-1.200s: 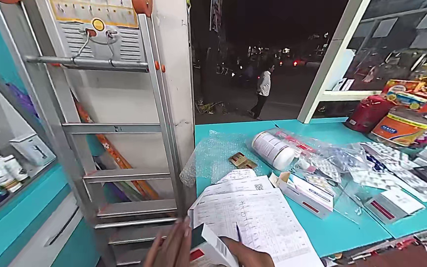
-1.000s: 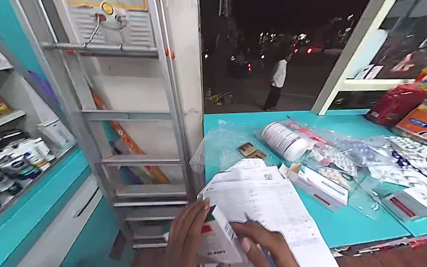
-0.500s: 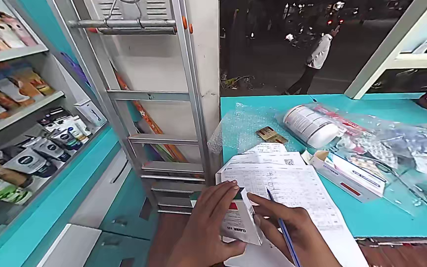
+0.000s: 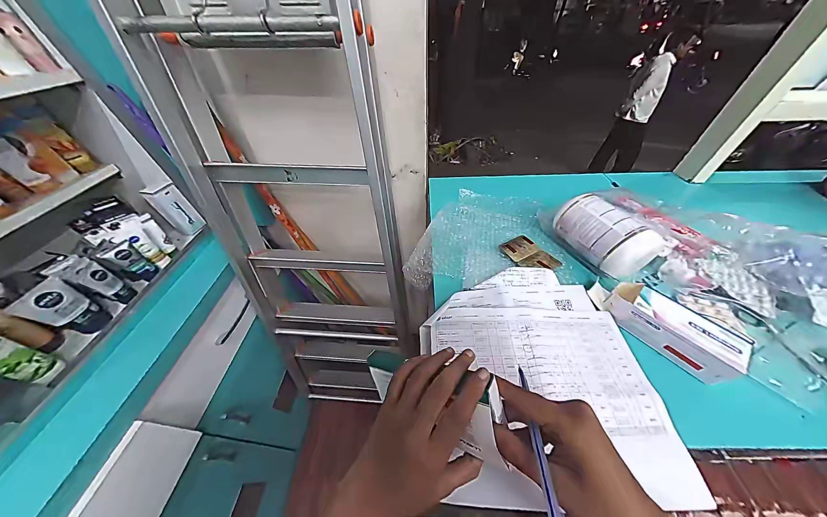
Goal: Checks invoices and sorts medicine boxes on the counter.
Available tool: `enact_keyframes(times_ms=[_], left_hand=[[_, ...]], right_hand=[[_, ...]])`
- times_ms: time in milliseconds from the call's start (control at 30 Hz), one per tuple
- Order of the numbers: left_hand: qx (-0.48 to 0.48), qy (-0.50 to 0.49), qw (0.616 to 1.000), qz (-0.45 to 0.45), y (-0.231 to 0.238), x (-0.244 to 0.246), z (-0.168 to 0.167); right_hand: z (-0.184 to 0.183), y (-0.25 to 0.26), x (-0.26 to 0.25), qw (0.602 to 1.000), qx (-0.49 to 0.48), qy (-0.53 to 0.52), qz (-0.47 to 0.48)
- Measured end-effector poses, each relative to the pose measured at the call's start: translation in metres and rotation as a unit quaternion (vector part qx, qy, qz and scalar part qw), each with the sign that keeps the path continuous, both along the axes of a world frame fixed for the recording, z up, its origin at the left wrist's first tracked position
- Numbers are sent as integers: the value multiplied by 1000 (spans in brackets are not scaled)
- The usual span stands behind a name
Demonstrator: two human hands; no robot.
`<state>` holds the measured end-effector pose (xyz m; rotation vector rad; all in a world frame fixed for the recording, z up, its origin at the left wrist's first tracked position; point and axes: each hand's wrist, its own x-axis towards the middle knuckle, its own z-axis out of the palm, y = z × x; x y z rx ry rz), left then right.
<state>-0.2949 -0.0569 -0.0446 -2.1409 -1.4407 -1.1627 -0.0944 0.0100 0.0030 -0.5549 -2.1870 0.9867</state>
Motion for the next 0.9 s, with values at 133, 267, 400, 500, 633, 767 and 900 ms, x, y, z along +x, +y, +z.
enact_keyframes(times_ms=[133,267,400,500,633,767,900], left_hand=[[-7,-47,997,-57,1,-4,-1],[-18,-114,984,-133,0,-10,-3],[-17,-139,981,-138,-2,-12,-3],[-23,-149,979,-140,-2,-12,-2],[-25,-148,979,-137,-4,-12,-1],[-27,-152,978,-137,-4,-12,1],[-31,-159,977,-136,-6,-12,2]], right_hand=[[12,12,11,998,0,-20,63],[25,23,15,985,-77,-21,156],[27,26,13,972,-148,-1,183],[28,27,12,964,-187,2,189],[29,28,12,959,-201,5,198],[30,28,11,957,-211,10,201],[30,29,12,954,-216,15,206]])
